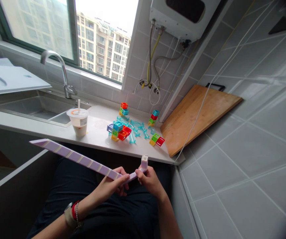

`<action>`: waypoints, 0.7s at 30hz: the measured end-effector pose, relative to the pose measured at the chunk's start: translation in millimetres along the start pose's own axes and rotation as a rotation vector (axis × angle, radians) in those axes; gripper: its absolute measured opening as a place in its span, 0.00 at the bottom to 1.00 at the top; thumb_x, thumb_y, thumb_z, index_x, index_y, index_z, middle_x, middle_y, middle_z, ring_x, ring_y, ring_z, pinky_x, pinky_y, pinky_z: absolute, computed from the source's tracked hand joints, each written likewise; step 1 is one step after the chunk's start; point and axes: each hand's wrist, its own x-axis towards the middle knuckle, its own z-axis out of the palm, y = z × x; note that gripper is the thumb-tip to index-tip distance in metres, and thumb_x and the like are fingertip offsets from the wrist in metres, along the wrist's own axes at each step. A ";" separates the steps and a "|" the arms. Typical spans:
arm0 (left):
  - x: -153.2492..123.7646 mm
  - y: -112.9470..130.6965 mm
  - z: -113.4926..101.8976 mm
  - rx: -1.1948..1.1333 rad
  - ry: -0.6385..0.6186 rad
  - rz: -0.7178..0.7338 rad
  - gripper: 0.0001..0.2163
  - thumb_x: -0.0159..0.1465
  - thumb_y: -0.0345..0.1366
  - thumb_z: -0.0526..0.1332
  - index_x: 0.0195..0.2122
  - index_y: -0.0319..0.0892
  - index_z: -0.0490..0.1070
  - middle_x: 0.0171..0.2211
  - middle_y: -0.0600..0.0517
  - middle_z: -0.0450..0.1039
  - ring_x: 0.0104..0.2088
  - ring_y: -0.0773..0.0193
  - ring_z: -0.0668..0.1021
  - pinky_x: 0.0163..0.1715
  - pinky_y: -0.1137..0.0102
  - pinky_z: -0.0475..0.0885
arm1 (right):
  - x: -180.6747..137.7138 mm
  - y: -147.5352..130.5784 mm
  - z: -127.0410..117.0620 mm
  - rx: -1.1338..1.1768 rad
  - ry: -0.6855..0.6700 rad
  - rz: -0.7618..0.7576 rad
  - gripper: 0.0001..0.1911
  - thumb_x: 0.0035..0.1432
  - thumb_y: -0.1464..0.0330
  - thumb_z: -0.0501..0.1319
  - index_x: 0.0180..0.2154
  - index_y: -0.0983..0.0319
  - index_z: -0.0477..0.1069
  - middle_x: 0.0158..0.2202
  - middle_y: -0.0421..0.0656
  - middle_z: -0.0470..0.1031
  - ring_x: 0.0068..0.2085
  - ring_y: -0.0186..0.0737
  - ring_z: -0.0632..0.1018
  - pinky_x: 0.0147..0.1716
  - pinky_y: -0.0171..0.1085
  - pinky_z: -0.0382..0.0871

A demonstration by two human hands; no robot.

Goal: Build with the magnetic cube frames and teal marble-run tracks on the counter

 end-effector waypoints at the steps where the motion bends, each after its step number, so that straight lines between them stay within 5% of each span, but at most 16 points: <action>1: 0.0 -1.0 0.4 0.002 0.005 0.000 0.21 0.62 0.55 0.68 0.32 0.43 0.66 0.24 0.54 0.78 0.19 0.67 0.76 0.25 0.69 0.77 | -1.2 -3.3 -2.8 -0.031 -0.019 -0.003 0.21 0.65 0.53 0.62 0.28 0.61 0.65 0.21 0.35 0.64 0.24 0.32 0.63 0.25 0.34 0.55; 10: 12.3 -11.5 -6.9 -0.018 -0.016 -0.155 0.22 0.60 0.58 0.67 0.30 0.43 0.66 0.18 0.52 0.77 0.13 0.66 0.74 0.17 0.73 0.71 | -12.9 -35.9 -1.5 -0.406 -0.069 -0.167 0.13 0.62 0.65 0.63 0.29 0.59 0.61 0.27 0.34 0.63 0.28 0.33 0.64 0.29 0.34 0.55; 14: 15.7 -11.6 -15.6 0.024 -0.034 -0.198 0.21 0.61 0.57 0.65 0.29 0.42 0.66 0.15 0.51 0.75 0.12 0.64 0.74 0.12 0.78 0.61 | -16.7 -37.7 4.2 -0.534 -0.074 -0.234 0.13 0.61 0.66 0.66 0.29 0.58 0.62 0.28 0.35 0.63 0.28 0.34 0.64 0.28 0.35 0.52; 21: 5.3 11.9 -4.5 0.012 -0.049 -0.028 0.21 0.64 0.57 0.63 0.30 0.44 0.64 0.20 0.52 0.78 0.14 0.65 0.77 0.14 0.77 0.66 | -12.5 -7.3 18.1 -0.205 -0.003 -0.230 0.12 0.60 0.59 0.69 0.34 0.60 0.71 0.30 0.37 0.69 0.29 0.35 0.69 0.30 0.35 0.60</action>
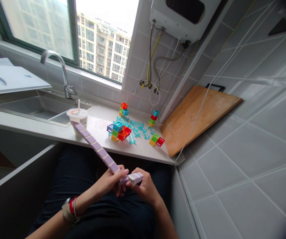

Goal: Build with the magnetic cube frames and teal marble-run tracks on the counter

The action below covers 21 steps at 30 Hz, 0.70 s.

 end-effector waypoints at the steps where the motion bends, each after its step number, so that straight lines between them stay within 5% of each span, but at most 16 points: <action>1: -0.7 2.8 0.8 0.008 -0.011 -0.003 0.22 0.64 0.58 0.63 0.30 0.43 0.64 0.20 0.51 0.77 0.15 0.64 0.77 0.14 0.76 0.67 | -0.8 3.1 4.7 0.023 0.010 -0.011 0.12 0.62 0.60 0.67 0.33 0.60 0.72 0.30 0.38 0.70 0.30 0.36 0.70 0.30 0.35 0.60; 6: 1.4 11.5 -12.7 -0.019 0.115 0.099 0.29 0.63 0.65 0.59 0.38 0.39 0.71 0.24 0.49 0.78 0.20 0.62 0.80 0.21 0.72 0.76 | -4.7 10.5 16.6 0.098 0.143 0.006 0.13 0.62 0.64 0.65 0.26 0.60 0.70 0.26 0.37 0.66 0.26 0.34 0.66 0.27 0.36 0.59; 10: 2.6 15.9 -25.0 -0.057 0.145 0.168 0.25 0.61 0.56 0.69 0.48 0.39 0.72 0.31 0.51 0.78 0.26 0.63 0.80 0.25 0.70 0.79 | -4.6 18.5 15.9 0.289 0.216 0.089 0.16 0.64 0.58 0.63 0.28 0.60 0.72 0.22 0.38 0.69 0.23 0.34 0.68 0.24 0.35 0.60; 16: 0.4 10.2 -12.3 -0.044 0.075 0.222 0.19 0.60 0.50 0.72 0.39 0.39 0.73 0.30 0.51 0.75 0.31 0.60 0.79 0.23 0.69 0.80 | -0.6 28.1 36.6 0.736 0.309 0.122 0.22 0.55 0.52 0.71 0.42 0.59 0.69 0.22 0.34 0.70 0.18 0.33 0.69 0.17 0.32 0.60; 21: -1.2 3.5 0.1 -0.090 0.176 0.180 0.18 0.59 0.51 0.72 0.33 0.40 0.72 0.29 0.51 0.76 0.35 0.57 0.81 0.29 0.66 0.83 | 5.6 23.7 40.1 0.874 0.285 0.205 0.19 0.56 0.54 0.70 0.35 0.58 0.65 0.17 0.31 0.66 0.15 0.28 0.61 0.15 0.29 0.53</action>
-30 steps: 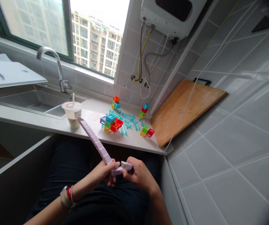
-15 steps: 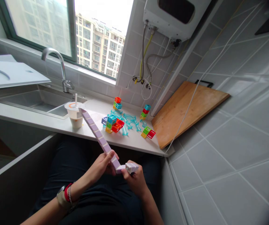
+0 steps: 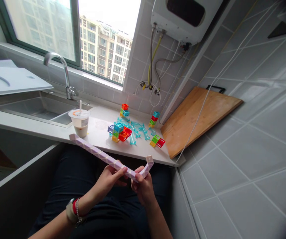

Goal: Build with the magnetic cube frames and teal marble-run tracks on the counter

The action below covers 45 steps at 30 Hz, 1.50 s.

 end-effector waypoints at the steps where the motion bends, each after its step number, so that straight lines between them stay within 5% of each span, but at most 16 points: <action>1: -0.8 -0.8 0.9 -0.003 0.016 -0.006 0.19 0.59 0.51 0.72 0.33 0.40 0.72 0.30 0.51 0.77 0.35 0.56 0.82 0.30 0.64 0.83 | 1.0 -3.2 -1.0 -0.016 -0.015 0.012 0.19 0.55 0.56 0.71 0.34 0.58 0.65 0.17 0.32 0.66 0.15 0.28 0.62 0.16 0.29 0.53; 11: -1.6 4.5 5.3 0.048 -0.044 0.013 0.18 0.59 0.49 0.72 0.34 0.41 0.68 0.29 0.54 0.74 0.36 0.55 0.82 0.26 0.64 0.84 | 4.7 -31.9 -25.1 -0.097 -0.179 0.101 0.21 0.52 0.56 0.73 0.34 0.58 0.65 0.27 0.35 0.69 0.21 0.30 0.66 0.20 0.31 0.57; 19: -1.8 11.5 -1.3 0.035 -0.275 -0.157 0.20 0.56 0.50 0.74 0.32 0.41 0.69 0.31 0.52 0.72 0.36 0.55 0.81 0.20 0.71 0.81 | 14.3 -86.8 -32.8 -0.539 -0.644 0.080 0.22 0.49 0.54 0.76 0.39 0.60 0.74 0.37 0.42 0.74 0.35 0.39 0.74 0.34 0.36 0.68; 25: -3.3 19.5 -5.7 0.086 -0.313 -0.198 0.18 0.59 0.47 0.73 0.33 0.41 0.67 0.32 0.51 0.77 0.37 0.55 0.83 0.24 0.72 0.81 | 8.2 -104.6 -22.3 -0.694 -0.612 -0.006 0.17 0.60 0.57 0.70 0.45 0.58 0.72 0.41 0.42 0.76 0.37 0.40 0.76 0.38 0.37 0.71; 30: -2.1 12.1 -4.5 -0.073 -0.358 -0.319 0.18 0.61 0.50 0.70 0.34 0.41 0.69 0.24 0.53 0.73 0.29 0.60 0.82 0.21 0.73 0.79 | -4.2 -120.7 -5.7 -0.823 -0.599 -0.116 0.13 0.63 0.59 0.69 0.46 0.56 0.74 0.43 0.42 0.78 0.40 0.43 0.79 0.42 0.40 0.72; 34: -1.2 15.9 -4.5 -0.181 -0.438 -0.397 0.18 0.60 0.49 0.72 0.35 0.41 0.68 0.24 0.52 0.73 0.26 0.62 0.80 0.20 0.73 0.79 | -10.0 -117.4 3.6 -0.689 -0.535 -0.185 0.14 0.61 0.60 0.70 0.47 0.55 0.74 0.43 0.42 0.78 0.39 0.42 0.79 0.41 0.39 0.72; 38: -2.1 26.4 5.6 -0.142 -0.357 -0.227 0.21 0.59 0.51 0.73 0.36 0.43 0.66 0.30 0.50 0.77 0.28 0.63 0.80 0.20 0.73 0.79 | -10.8 -81.0 9.0 -0.442 -0.273 -0.223 0.24 0.53 0.55 0.75 0.46 0.54 0.70 0.41 0.41 0.75 0.33 0.39 0.76 0.32 0.37 0.70; 45: -4.1 31.6 10.9 0.149 -0.127 0.047 0.21 0.63 0.56 0.67 0.33 0.40 0.69 0.25 0.52 0.74 0.26 0.62 0.79 0.22 0.70 0.79 | -1.9 -29.6 10.3 -0.403 -0.038 -0.201 0.19 0.67 0.50 0.62 0.36 0.59 0.67 0.24 0.35 0.66 0.24 0.33 0.69 0.25 0.33 0.62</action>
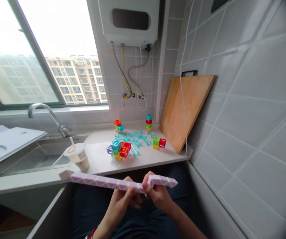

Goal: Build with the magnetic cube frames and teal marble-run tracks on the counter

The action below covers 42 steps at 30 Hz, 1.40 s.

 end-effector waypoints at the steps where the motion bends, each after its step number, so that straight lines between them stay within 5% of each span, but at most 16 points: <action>1: 0.7 0.9 -2.7 0.004 0.018 0.024 0.21 0.63 0.56 0.67 0.33 0.40 0.69 0.24 0.53 0.74 0.24 0.63 0.79 0.22 0.70 0.79 | 0.6 0.5 -1.2 0.026 -0.013 0.030 0.20 0.66 0.49 0.62 0.36 0.59 0.66 0.23 0.34 0.67 0.23 0.32 0.68 0.24 0.33 0.60; 5: 5.9 1.6 -7.6 -0.002 0.060 0.023 0.19 0.64 0.52 0.68 0.31 0.42 0.67 0.21 0.56 0.72 0.18 0.66 0.75 0.19 0.71 0.76 | 1.0 -4.7 -8.1 0.119 -0.082 0.114 0.22 0.63 0.47 0.64 0.37 0.58 0.66 0.22 0.34 0.68 0.20 0.31 0.66 0.19 0.32 0.56; 13: 7.8 -6.5 5.8 -0.351 0.038 -0.246 0.23 0.62 0.55 0.66 0.23 0.43 0.62 0.12 0.62 0.59 0.11 0.74 0.58 0.12 0.75 0.69 | 4.0 -13.5 -19.0 0.005 -0.228 -0.182 0.19 0.53 0.57 0.76 0.40 0.60 0.75 0.35 0.40 0.74 0.34 0.35 0.72 0.33 0.34 0.66; 18: 0.4 -16.0 3.3 -0.433 -0.220 -0.504 0.26 0.62 0.60 0.65 0.24 0.40 0.68 0.11 0.62 0.56 0.09 0.76 0.55 0.11 0.75 0.70 | 9.9 -30.9 -25.1 0.098 -0.417 -0.443 0.11 0.57 0.63 0.74 0.39 0.60 0.78 0.40 0.43 0.75 0.39 0.39 0.77 0.40 0.38 0.72; 21: -3.6 -18.1 6.6 -0.505 -0.374 -0.655 0.31 0.58 0.64 0.65 0.19 0.39 0.67 0.11 0.62 0.53 0.09 0.79 0.51 0.10 0.78 0.67 | 12.8 -36.7 -22.3 0.155 -0.484 -0.430 0.11 0.57 0.61 0.74 0.38 0.60 0.79 0.39 0.44 0.75 0.39 0.39 0.78 0.40 0.39 0.73; 25: -4.1 -4.9 13.4 -0.470 -0.201 -0.413 0.25 0.60 0.60 0.67 0.27 0.41 0.66 0.16 0.62 0.61 0.11 0.78 0.56 0.10 0.78 0.68 | 13.7 -26.3 -14.0 0.322 -0.199 -0.170 0.29 0.47 0.54 0.79 0.45 0.59 0.73 0.34 0.38 0.72 0.30 0.33 0.73 0.29 0.32 0.68; 27: -4.9 2.0 15.3 -0.341 -0.059 -0.220 0.22 0.62 0.57 0.68 0.31 0.43 0.64 0.19 0.60 0.68 0.13 0.74 0.64 0.13 0.75 0.73 | 11.8 -17.7 -8.3 0.330 -0.082 -0.055 0.27 0.51 0.50 0.75 0.40 0.61 0.70 0.30 0.36 0.69 0.27 0.31 0.70 0.26 0.31 0.64; 31: -10.4 0.4 16.9 -0.151 0.052 -0.080 0.21 0.61 0.56 0.69 0.34 0.44 0.65 0.21 0.59 0.72 0.17 0.68 0.73 0.18 0.71 0.76 | 5.4 -9.4 1.4 0.269 -0.256 0.039 0.24 0.60 0.47 0.67 0.33 0.59 0.64 0.25 0.35 0.68 0.24 0.32 0.71 0.25 0.32 0.65; 35: -12.7 -12.0 17.5 -0.185 0.051 -0.152 0.25 0.60 0.61 0.66 0.28 0.44 0.62 0.15 0.61 0.63 0.13 0.72 0.64 0.13 0.75 0.67 | 3.4 -11.4 0.4 0.160 -0.371 0.003 0.23 0.64 0.48 0.63 0.32 0.58 0.62 0.24 0.34 0.68 0.25 0.33 0.70 0.25 0.32 0.64; 38: -9.0 -17.3 17.1 -0.319 0.001 -0.332 0.28 0.60 0.65 0.63 0.23 0.44 0.61 0.11 0.64 0.52 0.10 0.76 0.52 0.10 0.78 0.57 | 6.9 -10.2 -7.0 -0.059 -0.372 -0.089 0.24 0.60 0.50 0.68 0.29 0.59 0.62 0.25 0.33 0.64 0.25 0.30 0.63 0.24 0.31 0.57; 42: -4.6 -17.2 10.0 -0.459 -0.167 -0.599 0.33 0.57 0.71 0.59 0.18 0.42 0.62 0.09 0.65 0.44 0.10 0.78 0.44 0.09 0.78 0.47 | 14.8 -15.1 -19.9 -0.361 -0.398 -0.274 0.24 0.57 0.48 0.70 0.32 0.60 0.66 0.29 0.36 0.66 0.29 0.33 0.67 0.27 0.33 0.60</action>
